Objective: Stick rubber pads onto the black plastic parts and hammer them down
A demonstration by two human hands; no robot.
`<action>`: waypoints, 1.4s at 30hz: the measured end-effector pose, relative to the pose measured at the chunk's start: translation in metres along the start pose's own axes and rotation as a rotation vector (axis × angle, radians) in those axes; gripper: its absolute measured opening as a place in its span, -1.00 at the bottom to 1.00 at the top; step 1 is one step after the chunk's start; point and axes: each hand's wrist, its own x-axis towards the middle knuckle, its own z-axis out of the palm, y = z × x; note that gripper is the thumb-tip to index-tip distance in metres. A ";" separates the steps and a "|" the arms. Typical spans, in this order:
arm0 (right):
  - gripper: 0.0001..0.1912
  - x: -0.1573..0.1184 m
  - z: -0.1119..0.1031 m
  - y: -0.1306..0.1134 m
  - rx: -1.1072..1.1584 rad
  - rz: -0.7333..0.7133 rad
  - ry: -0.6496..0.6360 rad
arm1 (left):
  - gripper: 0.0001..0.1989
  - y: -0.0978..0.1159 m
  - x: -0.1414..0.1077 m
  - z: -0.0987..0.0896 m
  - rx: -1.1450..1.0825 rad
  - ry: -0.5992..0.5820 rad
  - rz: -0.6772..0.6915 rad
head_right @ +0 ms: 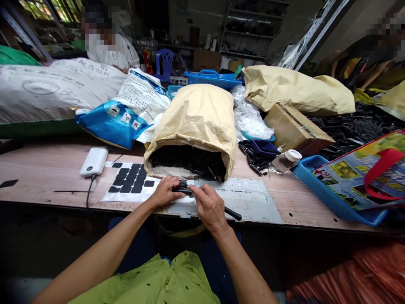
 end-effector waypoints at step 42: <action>-0.77 -0.026 -0.012 0.082 -0.216 0.081 -0.078 | -0.72 0.050 -0.073 0.011 -0.253 -0.175 0.172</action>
